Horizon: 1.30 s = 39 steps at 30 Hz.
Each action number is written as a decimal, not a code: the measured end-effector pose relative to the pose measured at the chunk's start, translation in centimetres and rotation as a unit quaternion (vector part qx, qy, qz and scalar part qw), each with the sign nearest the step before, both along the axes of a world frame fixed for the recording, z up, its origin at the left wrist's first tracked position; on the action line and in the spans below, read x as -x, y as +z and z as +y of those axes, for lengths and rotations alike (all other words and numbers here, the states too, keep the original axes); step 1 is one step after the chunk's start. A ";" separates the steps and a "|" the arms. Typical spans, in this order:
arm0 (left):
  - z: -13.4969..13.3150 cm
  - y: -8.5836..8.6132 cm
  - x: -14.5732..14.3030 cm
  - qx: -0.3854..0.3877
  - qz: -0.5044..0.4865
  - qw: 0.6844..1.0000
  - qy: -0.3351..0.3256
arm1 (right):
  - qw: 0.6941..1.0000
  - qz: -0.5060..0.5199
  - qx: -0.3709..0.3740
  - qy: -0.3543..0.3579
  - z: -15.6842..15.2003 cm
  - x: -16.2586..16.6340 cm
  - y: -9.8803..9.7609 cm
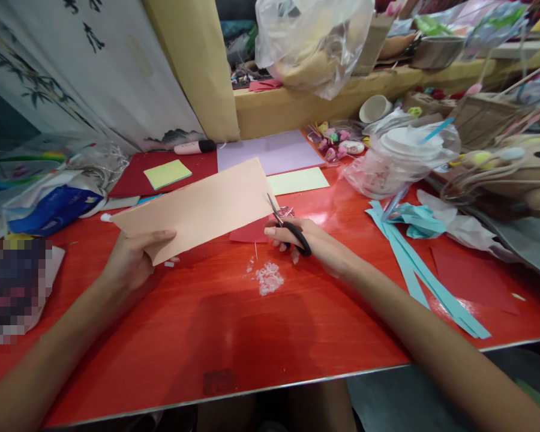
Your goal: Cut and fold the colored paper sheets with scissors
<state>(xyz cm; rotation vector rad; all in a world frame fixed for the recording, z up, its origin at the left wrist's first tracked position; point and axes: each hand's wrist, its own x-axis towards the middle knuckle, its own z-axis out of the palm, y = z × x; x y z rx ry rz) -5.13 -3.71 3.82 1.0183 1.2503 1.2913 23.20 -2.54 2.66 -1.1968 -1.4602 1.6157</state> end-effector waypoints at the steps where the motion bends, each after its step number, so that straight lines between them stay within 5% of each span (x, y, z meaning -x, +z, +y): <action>1: 0.0 0.0 0.0 -0.003 -0.004 1.000 -0.001 | 1.000 0.006 -0.004 0.000 0.0 0.0 0.0; 16: -0.2 0.0 -0.1 -0.009 -0.006 1.000 -0.006 | 0.988 -0.116 -0.094 -0.039 -0.6 0.8 1.1; 39: -0.1 -0.2 -0.3 -0.022 0.000 1.000 -0.015 | 0.986 -0.070 -0.133 -0.077 -1.0 1.5 -0.5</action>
